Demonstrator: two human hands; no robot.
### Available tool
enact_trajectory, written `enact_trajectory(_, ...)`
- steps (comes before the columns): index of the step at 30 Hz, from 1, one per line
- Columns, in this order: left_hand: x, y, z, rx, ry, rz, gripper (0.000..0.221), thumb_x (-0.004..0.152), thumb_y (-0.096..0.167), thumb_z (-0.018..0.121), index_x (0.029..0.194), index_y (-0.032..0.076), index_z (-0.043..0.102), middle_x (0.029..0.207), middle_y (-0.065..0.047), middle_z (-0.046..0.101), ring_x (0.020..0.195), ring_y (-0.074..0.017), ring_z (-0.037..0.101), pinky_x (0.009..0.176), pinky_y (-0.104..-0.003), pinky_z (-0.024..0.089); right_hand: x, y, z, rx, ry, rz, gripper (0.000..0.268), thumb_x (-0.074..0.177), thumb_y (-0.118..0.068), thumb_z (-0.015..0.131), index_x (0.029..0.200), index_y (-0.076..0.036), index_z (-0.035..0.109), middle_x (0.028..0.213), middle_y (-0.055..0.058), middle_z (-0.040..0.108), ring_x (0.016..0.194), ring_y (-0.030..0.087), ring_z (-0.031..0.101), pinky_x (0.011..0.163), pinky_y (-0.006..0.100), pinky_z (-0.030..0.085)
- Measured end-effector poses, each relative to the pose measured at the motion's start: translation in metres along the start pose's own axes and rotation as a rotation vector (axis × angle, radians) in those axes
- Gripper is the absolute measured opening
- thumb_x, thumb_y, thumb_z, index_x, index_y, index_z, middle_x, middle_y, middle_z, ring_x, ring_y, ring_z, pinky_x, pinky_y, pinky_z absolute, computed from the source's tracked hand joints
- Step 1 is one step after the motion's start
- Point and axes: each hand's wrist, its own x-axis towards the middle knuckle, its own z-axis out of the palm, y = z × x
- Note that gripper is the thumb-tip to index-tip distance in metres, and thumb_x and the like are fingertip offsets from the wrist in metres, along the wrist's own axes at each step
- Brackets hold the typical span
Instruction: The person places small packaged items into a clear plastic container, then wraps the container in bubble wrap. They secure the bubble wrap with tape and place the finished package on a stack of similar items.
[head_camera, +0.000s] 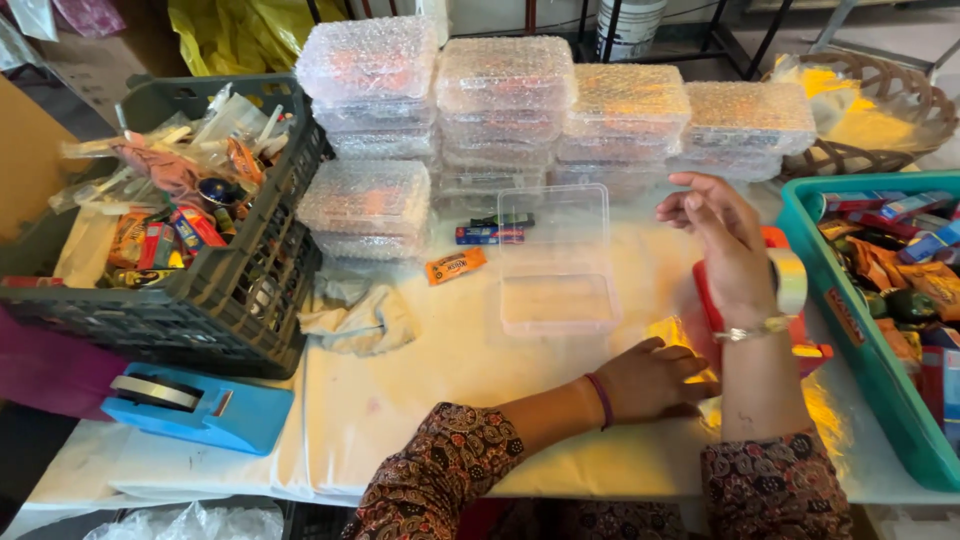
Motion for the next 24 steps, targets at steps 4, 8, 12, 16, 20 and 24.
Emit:
enact_trajectory(4, 0.001, 0.001, -0.013, -0.16, 0.069, -0.063, 0.067, 0.08, 0.042, 0.072, 0.141, 0.019, 0.057, 0.127, -0.006, 0.065, 0.118, -0.0274, 0.062, 0.098, -0.053, 0.046, -0.042, -0.059, -0.015, -0.261, -0.006, -0.04, 0.039, 0.104, -0.018, 0.066, 0.138, 0.0, 0.059, 0.119, 0.006, 0.066, 0.113, 0.013, 0.063, 0.099, 0.03, 0.049)
enact_trajectory(8, 0.002, -0.014, 0.016, -0.266, -0.022, -0.204, 0.048, 0.095, 0.044, 0.069, 0.138, 0.023, 0.06, 0.12, -0.003, 0.068, 0.12, -0.0243, 0.064, 0.102, -0.047, 0.052, -0.087, -0.064, -0.039, -0.702, 0.158, -0.119, 0.044, 0.1, -0.018, 0.073, 0.137, 0.0, 0.06, 0.127, 0.011, 0.066, 0.12, 0.018, 0.063, 0.103, 0.03, 0.049)
enact_trajectory(12, 0.01, -0.002, 0.001, -0.107, 0.282, 0.079, 0.059, 0.071, 0.054, 0.075, 0.115, 0.015, 0.071, 0.115, -0.007, 0.071, 0.112, -0.0272, 0.061, 0.088, -0.054, 0.044, -0.109, -0.055, -0.025, -1.32, 0.349, -0.386, 0.067, 0.076, -0.016, 0.083, 0.133, 0.009, 0.057, 0.13, 0.029, 0.061, 0.122, 0.038, 0.058, 0.101, 0.042, 0.049)
enact_trajectory(16, 0.018, -0.002, 0.026, -0.171, 0.112, 0.0, 0.016, 0.091, 0.031, 0.068, 0.101, 0.021, 0.073, 0.107, 0.003, 0.073, 0.112, -0.0194, 0.064, 0.097, -0.049, 0.045, -0.132, -0.016, -0.049, -0.825, 0.48, -0.039, 0.083, 0.076, -0.029, 0.084, 0.144, 0.001, 0.047, 0.138, 0.02, 0.056, 0.109, 0.024, 0.062, 0.089, 0.034, 0.052)
enact_trajectory(20, 0.025, 0.007, 0.006, -0.06, 0.171, -0.05, 0.009, 0.082, 0.023, 0.069, 0.089, 0.018, 0.068, 0.093, 0.003, 0.07, 0.105, -0.0181, 0.065, 0.102, -0.05, 0.045, -0.141, 0.004, -0.065, -0.915, 0.462, -0.017, 0.068, 0.084, -0.024, 0.086, 0.144, -0.003, 0.062, 0.121, 0.018, 0.074, 0.108, 0.024, 0.072, 0.092, 0.035, 0.056)
enact_trajectory(24, 0.026, -0.005, 0.012, -0.323, 0.149, 0.032, 0.014, 0.089, 0.02, 0.069, 0.09, 0.012, 0.058, 0.092, -0.006, 0.063, 0.097, -0.0283, 0.065, 0.085, -0.044, 0.053, -0.143, 0.01, -0.063, -0.973, 0.499, -0.068, 0.053, 0.087, -0.019, 0.084, 0.135, -0.004, 0.066, 0.116, 0.018, 0.074, 0.109, 0.023, 0.073, 0.096, 0.035, 0.056)
